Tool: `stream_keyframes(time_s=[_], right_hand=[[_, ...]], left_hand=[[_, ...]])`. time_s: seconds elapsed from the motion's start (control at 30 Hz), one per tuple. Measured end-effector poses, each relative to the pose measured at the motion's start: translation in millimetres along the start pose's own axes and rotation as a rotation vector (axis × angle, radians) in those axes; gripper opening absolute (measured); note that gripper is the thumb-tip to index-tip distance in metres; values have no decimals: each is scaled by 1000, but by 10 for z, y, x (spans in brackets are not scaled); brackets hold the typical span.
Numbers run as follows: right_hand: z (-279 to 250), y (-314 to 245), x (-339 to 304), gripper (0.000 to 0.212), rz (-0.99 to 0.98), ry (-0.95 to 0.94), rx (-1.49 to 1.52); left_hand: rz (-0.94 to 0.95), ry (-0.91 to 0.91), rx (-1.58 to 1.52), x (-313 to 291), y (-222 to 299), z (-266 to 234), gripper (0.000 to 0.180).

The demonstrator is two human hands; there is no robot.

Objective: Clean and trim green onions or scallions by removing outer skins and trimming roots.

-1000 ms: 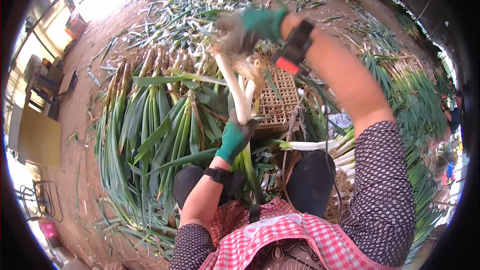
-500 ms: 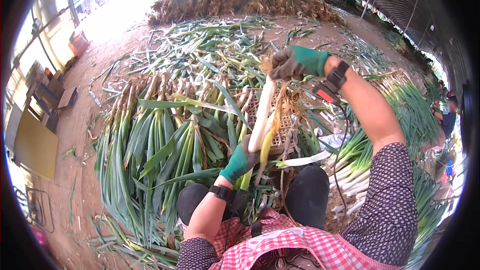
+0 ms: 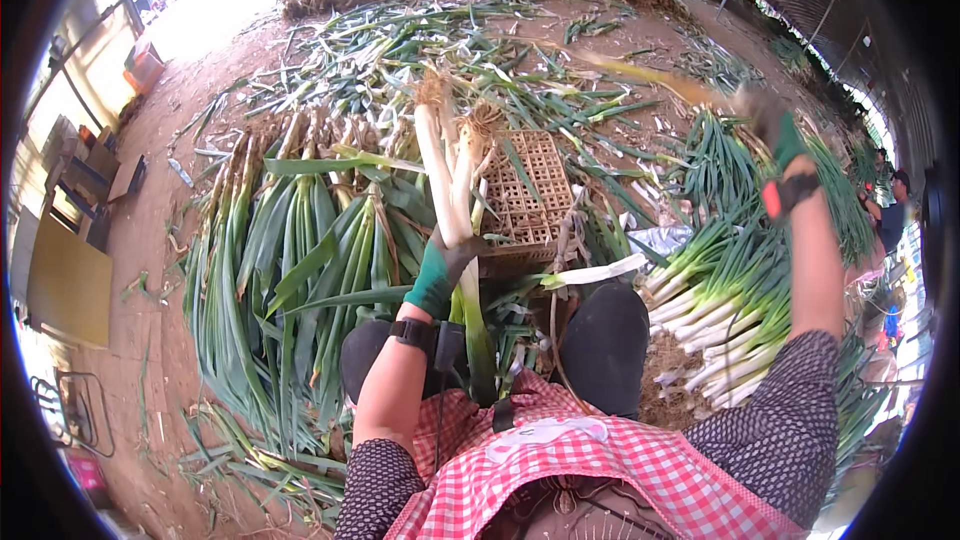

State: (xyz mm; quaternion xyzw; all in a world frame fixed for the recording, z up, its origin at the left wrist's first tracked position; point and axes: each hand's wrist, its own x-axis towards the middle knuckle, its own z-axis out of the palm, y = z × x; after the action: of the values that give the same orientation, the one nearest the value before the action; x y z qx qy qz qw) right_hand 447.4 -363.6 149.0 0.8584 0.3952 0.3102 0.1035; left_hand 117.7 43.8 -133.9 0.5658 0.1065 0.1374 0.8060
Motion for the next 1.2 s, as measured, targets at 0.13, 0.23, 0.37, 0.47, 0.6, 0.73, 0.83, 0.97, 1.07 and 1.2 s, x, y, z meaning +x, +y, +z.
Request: stream_keyframes(time_s=[0.13,0.23,0.37,0.47,0.6,0.73,0.83,0.97,1.07,1.2], right_hand=[[1248,-1072,-1618,37,-250,-1083,193],[1592,-2067,-1679,40,-100,-1167,373],[1603,-2167,1,47,455,-195,1174],[68,-2493,1405,48,100,637,1081],[-659,-3171,1434,42,-437,-86,521],[-64,-3363,1015,29,-692,-216,296],[32,-3207,937,18,-701,-188,467],[-160,-3242,773,11,-830,56,313],[-113,-3197,686,9,-717,71,330],[86,-3083,761,17,-370,-68,389]], left_hand=[[37,32,47,-73,-33,-26,33],[115,34,-23,-245,-182,-279,48],[36,22,87,-181,-197,-65,27],[51,28,125,-192,-259,-128,26],[-37,-8,179,-93,-215,-70,27],[-66,-117,127,-111,-8,98,27],[-121,-148,155,-130,30,94,27],[-163,-152,80,-209,36,114,26],[-196,-168,116,-222,59,209,26],[-174,-170,133,-243,-15,191,26]])
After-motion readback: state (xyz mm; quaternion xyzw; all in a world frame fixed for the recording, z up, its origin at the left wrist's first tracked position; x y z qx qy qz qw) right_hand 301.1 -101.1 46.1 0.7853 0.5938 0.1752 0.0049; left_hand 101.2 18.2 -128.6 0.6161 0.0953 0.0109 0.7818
